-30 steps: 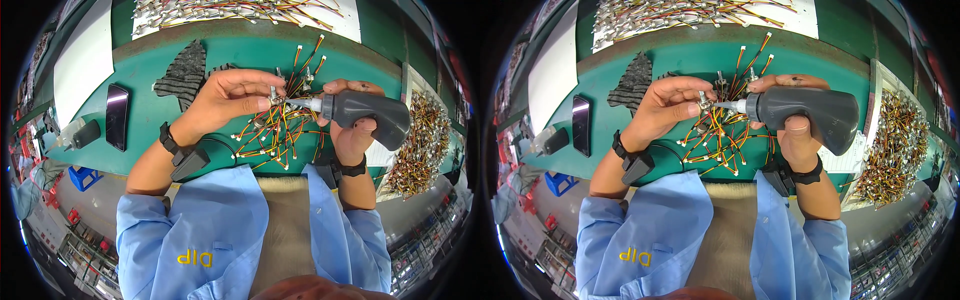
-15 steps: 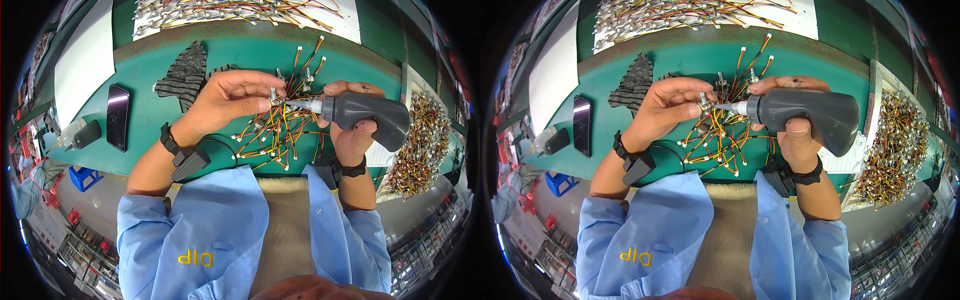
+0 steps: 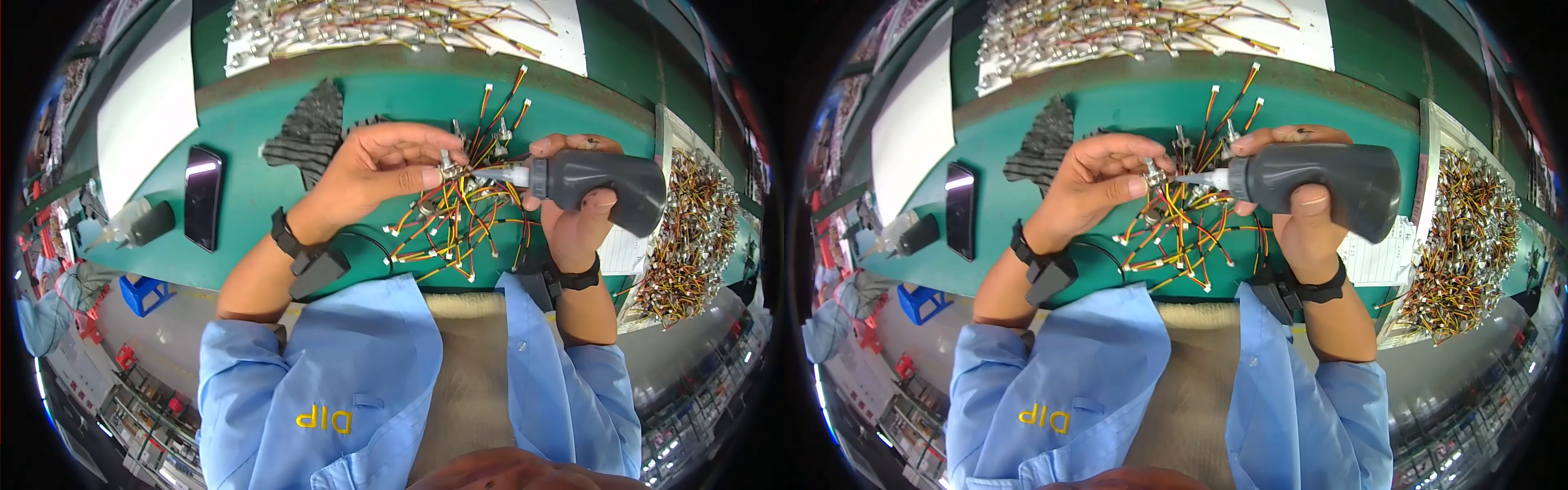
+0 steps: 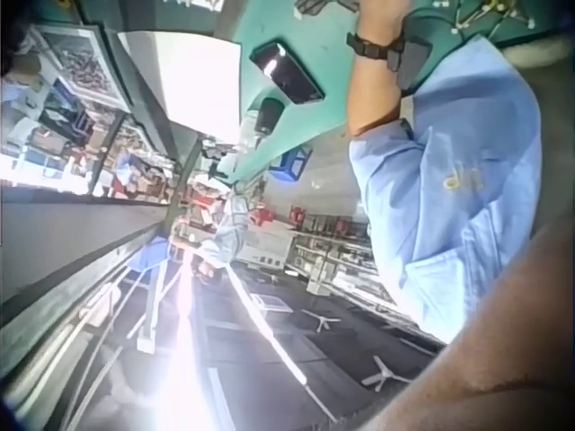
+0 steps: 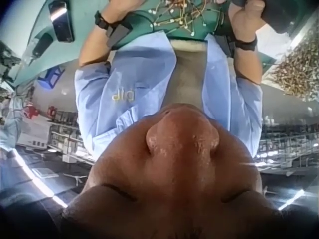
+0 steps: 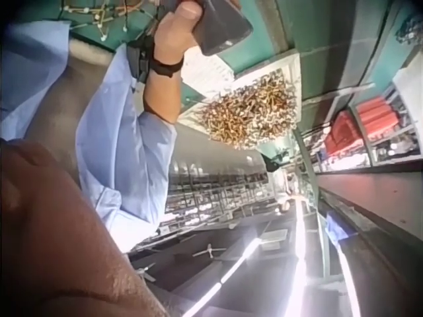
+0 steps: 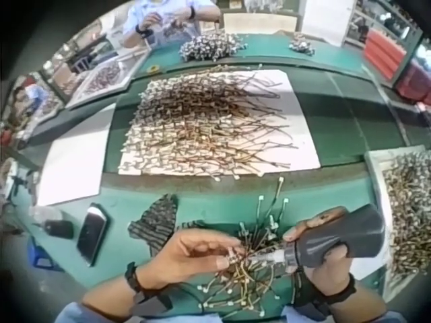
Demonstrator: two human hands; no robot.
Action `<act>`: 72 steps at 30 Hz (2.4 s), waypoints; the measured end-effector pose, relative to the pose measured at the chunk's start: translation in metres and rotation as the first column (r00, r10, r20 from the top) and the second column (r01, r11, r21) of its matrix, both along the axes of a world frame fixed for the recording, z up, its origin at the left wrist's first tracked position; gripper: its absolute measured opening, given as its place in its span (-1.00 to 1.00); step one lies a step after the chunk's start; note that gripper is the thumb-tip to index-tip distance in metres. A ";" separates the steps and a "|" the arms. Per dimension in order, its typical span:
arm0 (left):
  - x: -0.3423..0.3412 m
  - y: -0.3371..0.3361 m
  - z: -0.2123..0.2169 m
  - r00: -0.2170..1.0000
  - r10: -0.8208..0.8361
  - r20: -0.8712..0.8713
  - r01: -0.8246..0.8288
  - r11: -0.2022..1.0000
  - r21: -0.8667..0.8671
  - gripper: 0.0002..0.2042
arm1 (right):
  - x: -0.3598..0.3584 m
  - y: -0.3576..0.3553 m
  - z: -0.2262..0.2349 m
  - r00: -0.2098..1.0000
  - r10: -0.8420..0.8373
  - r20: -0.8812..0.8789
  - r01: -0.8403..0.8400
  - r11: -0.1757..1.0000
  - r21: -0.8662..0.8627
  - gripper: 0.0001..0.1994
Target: The person picks up a wire assembly from a pile, applies liquid from a squeeze bottle to the metal component, and places it onto a white board. This process is repeated for several assemblies, occasionally moving a cloth to reach more items.
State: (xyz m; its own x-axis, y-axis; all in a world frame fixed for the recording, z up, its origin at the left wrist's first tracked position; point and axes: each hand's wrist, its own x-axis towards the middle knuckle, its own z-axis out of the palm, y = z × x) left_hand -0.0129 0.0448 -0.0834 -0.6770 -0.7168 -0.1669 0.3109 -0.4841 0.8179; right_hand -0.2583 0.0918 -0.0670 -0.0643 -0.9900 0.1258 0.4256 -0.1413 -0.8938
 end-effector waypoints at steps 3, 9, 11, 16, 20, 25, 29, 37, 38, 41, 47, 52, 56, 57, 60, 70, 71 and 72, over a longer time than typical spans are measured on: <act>0.003 -0.003 0.006 1.000 0.011 0.024 -0.011 1.000 -0.010 -0.71 | -0.010 -0.011 0.006 0.982 -0.110 0.152 0.107 0.994 0.028 -0.40; 0.007 -0.025 0.022 0.983 0.184 -0.020 -0.183 0.981 0.058 -0.77 | -0.062 -0.021 0.008 0.766 -0.081 0.637 0.095 0.995 0.012 -0.49; 0.002 -0.045 0.033 0.981 0.195 0.009 -0.195 0.979 0.062 -0.78 | -0.070 -0.022 0.011 0.737 -0.092 0.669 0.118 0.993 0.006 -0.49; -0.043 -0.151 0.066 0.942 0.276 0.190 -0.203 0.921 -0.333 -0.80 | -0.071 -0.029 0.014 0.682 -0.184 0.708 0.184 0.980 0.077 -0.51; -0.070 -0.256 0.058 0.911 0.337 0.239 -0.158 0.819 -0.551 -0.80 | -0.066 -0.032 0.015 0.672 -0.235 0.702 0.190 0.971 0.143 -0.53; -0.090 -0.330 0.017 0.571 0.708 0.416 0.248 0.335 -0.909 -0.84 | -0.063 -0.034 0.009 0.638 -0.318 0.702 0.206 0.948 0.242 -0.53; -0.096 -0.340 0.004 0.466 0.763 0.447 0.361 0.298 -0.884 -0.83 | -0.065 -0.033 0.009 0.662 -0.259 0.703 0.154 0.965 0.211 -0.52; -0.094 -0.348 -0.011 0.369 0.816 0.445 0.471 0.248 -0.846 -0.81 | -0.063 -0.034 0.011 0.661 -0.272 0.699 0.133 0.960 0.248 -0.52; -0.093 -0.348 -0.010 0.351 0.823 0.446 0.482 0.250 -0.840 -0.80 | -0.062 -0.034 0.011 0.662 -0.270 0.699 0.131 0.960 0.247 -0.52; -0.094 -0.344 -0.004 0.355 0.788 0.503 0.447 0.330 -0.832 -0.81 | -0.062 -0.032 0.009 0.654 -0.271 0.706 0.137 0.961 0.242 -0.52; -0.089 -0.334 0.008 0.359 0.818 0.450 0.365 0.321 -0.874 -0.81 | -0.062 -0.032 0.013 0.655 -0.279 0.703 0.146 0.959 0.245 -0.53; -0.082 -0.334 0.010 0.395 0.809 0.435 0.332 0.316 -0.889 -0.80 | -0.060 -0.030 0.014 0.667 -0.246 0.703 0.132 0.968 0.214 -0.53; -0.098 -0.309 0.023 0.534 0.729 0.428 0.282 0.324 -0.903 -0.79 | -0.058 -0.035 0.016 0.617 -0.298 0.729 0.166 0.954 0.249 -0.53; -0.108 -0.283 0.034 0.576 0.672 0.466 0.288 0.367 -0.884 -0.79 | -0.059 -0.031 0.014 0.581 -0.346 0.737 0.192 0.938 0.289 -0.53; -0.124 -0.185 0.078 0.719 0.177 0.672 0.574 0.395 -0.718 -0.78 | -0.073 -0.029 0.006 0.607 -0.189 0.772 0.125 0.982 0.142 -0.52; -0.112 -0.062 0.072 0.619 0.076 0.781 0.784 -0.002 -0.621 -0.76 | -0.071 -0.030 -0.003 0.638 -0.057 0.768 0.054 0.998 0.029 -0.54; -0.112 -0.060 0.073 0.659 0.134 0.740 0.750 -0.052 -0.659 -0.77 | -0.070 -0.030 -0.002 0.647 -0.091 0.757 0.057 0.996 0.071 -0.58; -0.114 -0.056 0.071 0.663 0.143 0.735 0.746 -0.047 -0.664 -0.77 | -0.068 -0.030 0.001 0.659 -0.115 0.743 0.052 0.993 0.108 -0.62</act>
